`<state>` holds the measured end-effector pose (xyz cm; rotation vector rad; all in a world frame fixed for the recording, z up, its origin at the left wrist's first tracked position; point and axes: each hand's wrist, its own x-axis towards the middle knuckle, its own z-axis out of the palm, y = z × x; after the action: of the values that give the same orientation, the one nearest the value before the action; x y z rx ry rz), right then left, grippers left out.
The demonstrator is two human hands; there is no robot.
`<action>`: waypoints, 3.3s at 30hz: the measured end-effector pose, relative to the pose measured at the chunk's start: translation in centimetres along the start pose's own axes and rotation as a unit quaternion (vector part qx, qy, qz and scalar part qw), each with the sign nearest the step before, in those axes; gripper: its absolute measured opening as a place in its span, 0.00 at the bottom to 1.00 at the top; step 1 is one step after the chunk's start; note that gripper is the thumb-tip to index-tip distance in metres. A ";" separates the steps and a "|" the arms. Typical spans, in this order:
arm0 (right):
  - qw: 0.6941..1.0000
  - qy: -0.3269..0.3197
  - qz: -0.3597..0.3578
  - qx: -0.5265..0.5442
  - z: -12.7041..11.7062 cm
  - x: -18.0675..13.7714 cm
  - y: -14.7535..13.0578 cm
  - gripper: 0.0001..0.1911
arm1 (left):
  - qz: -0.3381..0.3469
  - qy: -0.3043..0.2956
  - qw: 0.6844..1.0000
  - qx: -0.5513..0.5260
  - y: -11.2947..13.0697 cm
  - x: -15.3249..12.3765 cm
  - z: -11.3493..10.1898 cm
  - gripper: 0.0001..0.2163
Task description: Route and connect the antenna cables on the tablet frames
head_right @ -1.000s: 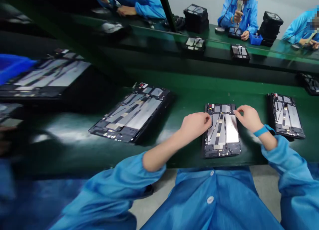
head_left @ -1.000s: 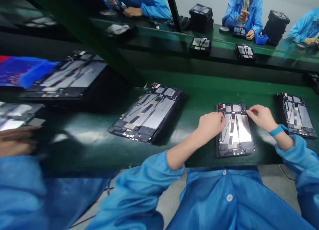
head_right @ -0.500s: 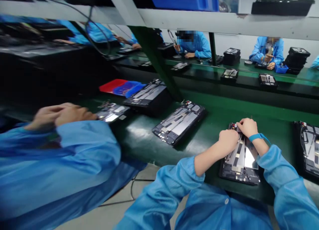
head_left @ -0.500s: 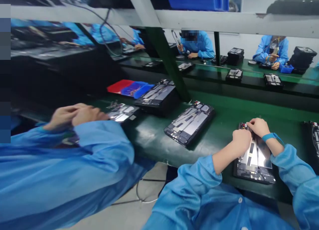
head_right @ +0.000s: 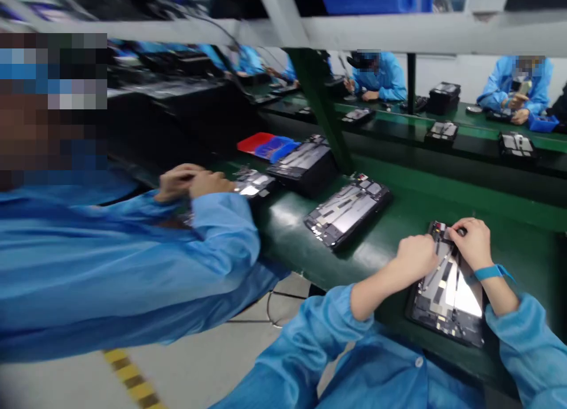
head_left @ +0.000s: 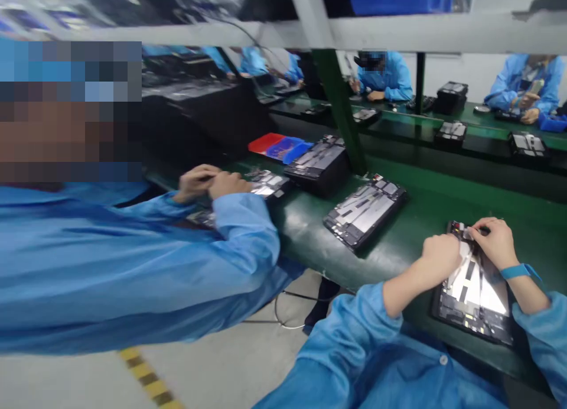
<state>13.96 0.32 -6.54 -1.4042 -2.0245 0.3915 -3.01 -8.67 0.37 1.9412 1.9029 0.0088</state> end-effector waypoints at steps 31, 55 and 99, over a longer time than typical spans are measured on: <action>0.999 -0.047 0.018 -0.010 -2.5 -6.1 -4.1 0.05 | 0.097 -0.125 0.853 -0.498 -7.8 6.1 0.9 0.07; 0.998 -0.042 0.021 0.038 -2.3 -6.0 -4.7 0.04 | 0.039 -0.124 0.846 -0.518 -7.5 5.2 0.1 0.06; 0.993 -0.076 -0.016 0.087 -1.4 -5.6 -3.9 0.08 | 0.241 -0.145 0.955 0.097 -3.4 9.3 -5.2 0.08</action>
<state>13.37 -6.50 -5.11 -1.2675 -2.0744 0.6628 -7.23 1.64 1.49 2.3446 1.2505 -0.3136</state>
